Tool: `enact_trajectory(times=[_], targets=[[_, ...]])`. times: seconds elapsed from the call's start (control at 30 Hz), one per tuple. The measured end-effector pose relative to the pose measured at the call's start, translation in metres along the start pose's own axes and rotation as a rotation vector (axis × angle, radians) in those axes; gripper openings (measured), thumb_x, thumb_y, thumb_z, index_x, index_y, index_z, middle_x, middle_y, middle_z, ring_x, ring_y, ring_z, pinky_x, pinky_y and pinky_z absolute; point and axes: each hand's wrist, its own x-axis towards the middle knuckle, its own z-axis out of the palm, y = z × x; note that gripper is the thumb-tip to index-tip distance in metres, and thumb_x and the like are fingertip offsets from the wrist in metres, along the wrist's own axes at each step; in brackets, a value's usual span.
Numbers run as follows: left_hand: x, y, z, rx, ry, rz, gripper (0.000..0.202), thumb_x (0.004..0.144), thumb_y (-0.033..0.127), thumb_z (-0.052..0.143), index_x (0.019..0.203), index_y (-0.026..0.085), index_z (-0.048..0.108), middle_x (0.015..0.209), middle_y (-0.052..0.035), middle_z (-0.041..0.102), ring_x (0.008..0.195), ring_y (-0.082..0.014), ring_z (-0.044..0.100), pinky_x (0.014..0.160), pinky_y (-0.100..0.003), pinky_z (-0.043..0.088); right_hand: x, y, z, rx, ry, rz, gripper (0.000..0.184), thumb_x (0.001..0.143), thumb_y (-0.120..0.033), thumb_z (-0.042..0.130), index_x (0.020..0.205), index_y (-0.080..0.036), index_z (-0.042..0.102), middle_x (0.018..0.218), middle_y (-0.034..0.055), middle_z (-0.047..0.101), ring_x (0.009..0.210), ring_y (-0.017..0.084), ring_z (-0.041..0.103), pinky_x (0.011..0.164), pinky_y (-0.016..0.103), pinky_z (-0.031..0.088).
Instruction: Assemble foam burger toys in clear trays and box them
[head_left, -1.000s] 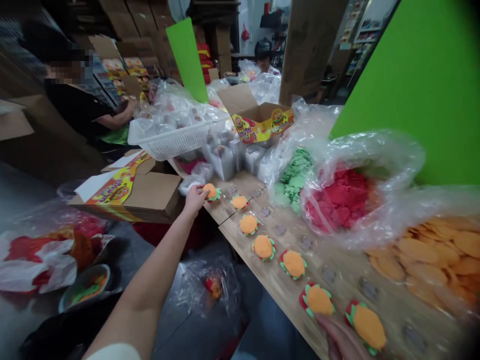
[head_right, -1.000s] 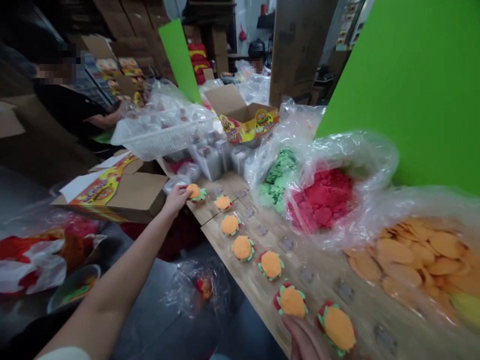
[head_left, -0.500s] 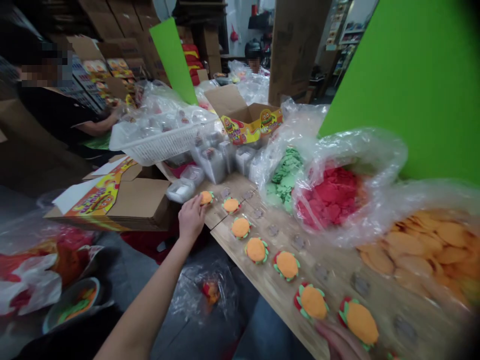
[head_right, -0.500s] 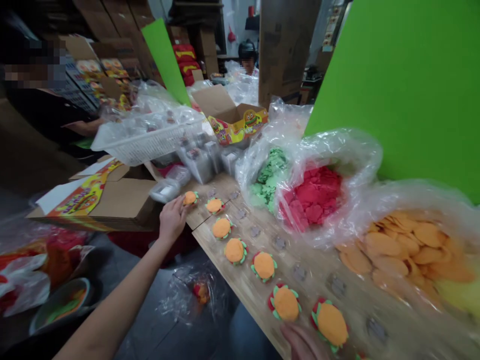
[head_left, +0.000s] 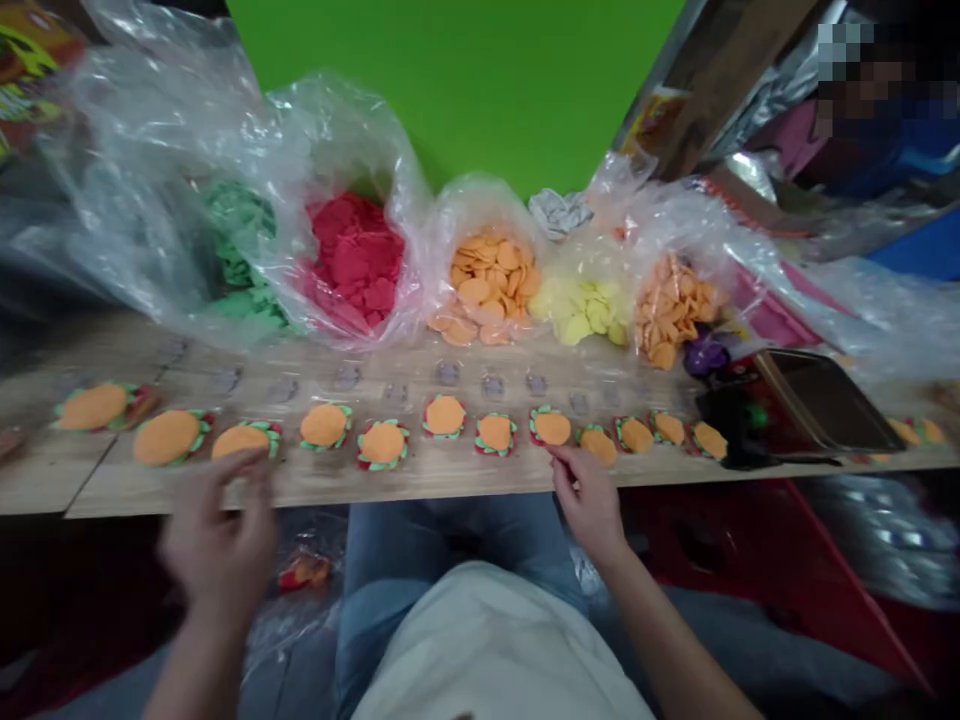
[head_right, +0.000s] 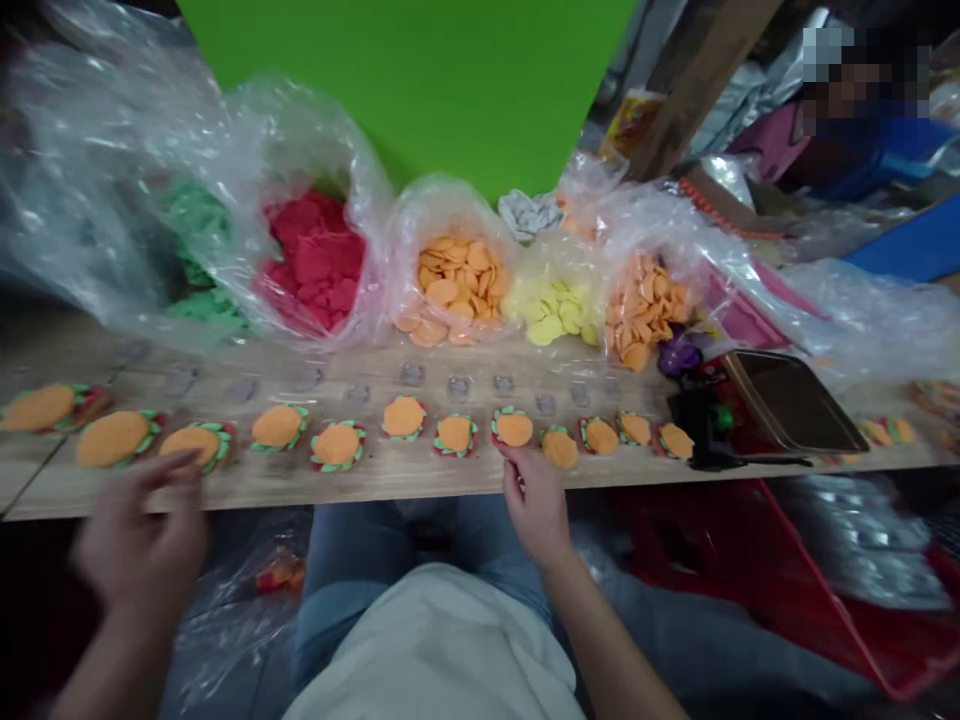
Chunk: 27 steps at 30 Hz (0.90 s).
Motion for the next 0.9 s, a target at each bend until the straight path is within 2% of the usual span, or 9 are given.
enact_trajectory(times=[0.03,0.07,0.1,0.17,0.27,0.37,0.47,0.73,0.9], targets=[[-0.005,0.026,0.018,-0.070,-0.030,0.069,0.026,0.084,0.029,0.045,0.109,0.034,0.052,0.102,0.0034,0.060,0.096,-0.0212,0.054,0.085,-0.042,0.045,-0.001,0.002,-0.002,0.016,-0.005,-0.008,0.024,0.086,-0.019,0.040,0.101,-0.018,0.059,0.093,0.0076,0.061,0.086,0.019,0.055,0.075,0.034,0.046],[-0.008,0.052,0.037,-0.161,-0.168,0.192,0.023,0.084,0.028,0.046,0.105,0.030,0.055,0.099,0.0010,0.062,0.095,-0.0207,0.055,0.085,-0.040,0.045,-0.002,0.002,-0.003,0.032,-0.011,-0.025,0.024,0.086,-0.019,0.040,0.101,-0.019,0.059,0.094,0.0074,0.062,0.087,0.019,0.055,0.076,0.034,0.046],[-0.009,0.078,0.054,-0.205,-0.275,0.303,0.023,0.083,0.027,0.047,0.104,0.026,0.057,0.099,-0.0015,0.063,0.096,-0.0204,0.055,0.086,-0.038,0.044,-0.003,0.002,-0.004,0.045,-0.020,-0.045,0.024,0.086,-0.019,0.040,0.101,-0.019,0.059,0.094,0.0071,0.062,0.088,0.019,0.055,0.078,0.034,0.045],[-0.007,0.121,0.084,-0.192,-0.400,0.439,0.026,0.084,0.027,0.047,0.108,0.022,0.057,0.104,-0.0048,0.062,0.100,-0.0200,0.053,0.089,-0.036,0.042,-0.004,0.003,-0.005,0.064,-0.040,-0.077,0.024,0.086,-0.018,0.041,0.102,-0.020,0.059,0.093,0.0066,0.062,0.089,0.019,0.055,0.079,0.034,0.045],[-0.007,0.159,0.115,-0.037,-0.470,0.524,0.034,0.084,0.028,0.047,0.117,0.022,0.053,0.115,-0.0069,0.058,0.111,-0.0231,0.047,0.095,-0.039,0.036,-0.009,0.012,-0.008,0.069,-0.058,-0.087,0.025,0.085,-0.016,0.041,0.102,-0.019,0.060,0.090,0.0062,0.062,0.086,0.019,0.055,0.078,0.034,0.044],[-0.012,0.168,0.132,0.119,-0.507,0.554,0.034,0.085,0.029,0.046,0.118,0.024,0.054,0.121,-0.0062,0.055,0.116,-0.0265,0.042,0.094,-0.042,0.034,-0.017,0.029,-0.011,0.091,-0.039,-0.069,0.024,0.086,-0.016,0.040,0.099,-0.019,0.060,0.088,0.0062,0.063,0.084,0.018,0.055,0.076,0.033,0.045],[-0.019,0.166,0.137,0.205,-0.525,0.563,0.034,0.087,0.029,0.041,0.120,0.026,0.052,0.123,-0.0055,0.054,0.116,-0.0266,0.042,0.093,-0.043,0.033,-0.022,0.043,-0.013,0.129,-0.037,-0.054,0.024,0.085,-0.016,0.040,0.099,-0.019,0.060,0.089,0.0058,0.063,0.084,0.018,0.056,0.076,0.031,0.045],[-0.022,0.177,0.129,0.240,-0.576,0.646,0.040,0.085,0.018,0.040,0.124,0.025,0.047,0.123,-0.0060,0.055,0.114,-0.0249,0.046,0.092,-0.042,0.031,-0.014,0.049,-0.014,0.179,-0.057,-0.090,0.024,0.085,-0.015,0.042,0.099,-0.019,0.060,0.084,0.0052,0.061,0.082,0.018,0.055,0.074,0.031,0.045],[-0.035,0.174,0.122,0.236,-0.486,0.596,0.039,0.086,0.022,0.041,0.125,0.022,0.047,0.129,-0.0082,0.051,0.110,-0.0249,0.050,0.095,-0.042,0.029,0.000,0.042,-0.011,0.118,-0.062,-0.083,0.025,0.086,-0.014,0.041,0.103,-0.020,0.059,0.091,0.0059,0.060,0.089,0.019,0.053,0.080,0.033,0.044]])
